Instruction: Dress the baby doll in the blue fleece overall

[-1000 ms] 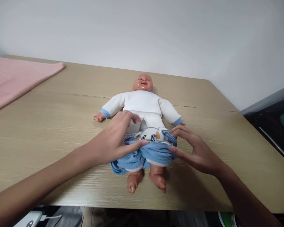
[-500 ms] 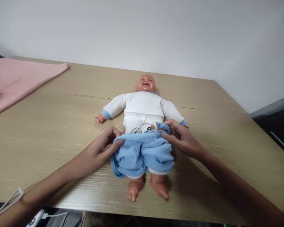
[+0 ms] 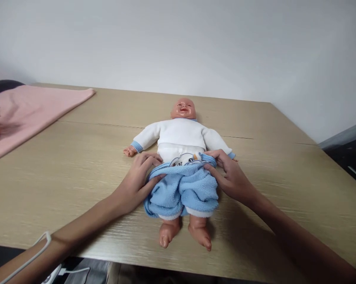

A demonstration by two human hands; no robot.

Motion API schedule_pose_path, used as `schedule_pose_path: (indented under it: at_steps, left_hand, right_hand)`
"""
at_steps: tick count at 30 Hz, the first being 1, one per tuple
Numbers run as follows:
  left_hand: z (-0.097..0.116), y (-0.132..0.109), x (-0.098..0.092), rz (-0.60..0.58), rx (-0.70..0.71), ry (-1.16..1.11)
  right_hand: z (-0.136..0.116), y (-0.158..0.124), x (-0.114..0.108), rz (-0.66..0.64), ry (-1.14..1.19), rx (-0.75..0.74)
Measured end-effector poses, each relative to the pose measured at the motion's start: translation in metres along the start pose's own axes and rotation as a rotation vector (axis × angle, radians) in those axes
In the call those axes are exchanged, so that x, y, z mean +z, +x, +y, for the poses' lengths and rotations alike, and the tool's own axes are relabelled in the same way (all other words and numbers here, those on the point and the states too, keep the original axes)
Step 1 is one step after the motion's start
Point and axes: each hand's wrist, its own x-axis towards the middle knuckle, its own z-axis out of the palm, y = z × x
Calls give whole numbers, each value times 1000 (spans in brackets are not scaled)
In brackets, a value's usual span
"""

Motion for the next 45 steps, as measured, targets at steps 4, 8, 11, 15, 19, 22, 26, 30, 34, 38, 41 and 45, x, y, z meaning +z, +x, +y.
schedule_pose_path:
  at_steps: [4, 8, 11, 15, 19, 22, 26, 30, 34, 38, 41, 45]
  left_hand:
    - [-17, 14, 13, 22, -87, -83]
    - [-30, 27, 19, 24, -173, -223]
    - [-31, 30, 16, 131, -25, -13]
    - [-31, 34, 11, 144, 62, 53]
    - [-42, 58, 11, 151, -69, -91]
    - [-57, 83, 14, 167, -139, -249]
    - [-72, 97, 17, 101, -182, -497]
    - [-69, 86, 10, 20, -238, -495]
    - [-61, 75, -1, 17, -113, -347]
    - [-63, 76, 0, 71, 6, -348]
    - [-68, 86, 7, 62, -149, -500]
    - [-74, 100, 12, 37, -253, -592]
  right_hand:
    - [12, 10, 8, 61, 19, 103]
    - [24, 29, 15, 46, 176, 95]
    - [26, 35, 13, 28, 103, 61]
    - [18, 37, 6, 83, -190, -90]
    - [15, 45, 9, 100, -191, -94]
    - [23, 54, 16, 136, -76, 16]
    - [37, 60, 21, 163, 191, 109]
    - [38, 54, 19, 178, 218, 107]
    - [26, 48, 13, 154, 23, 77]
    - [20, 50, 13, 227, -54, -30]
    - [23, 57, 18, 260, 98, 0]
    - [30, 67, 20, 234, 263, 130]
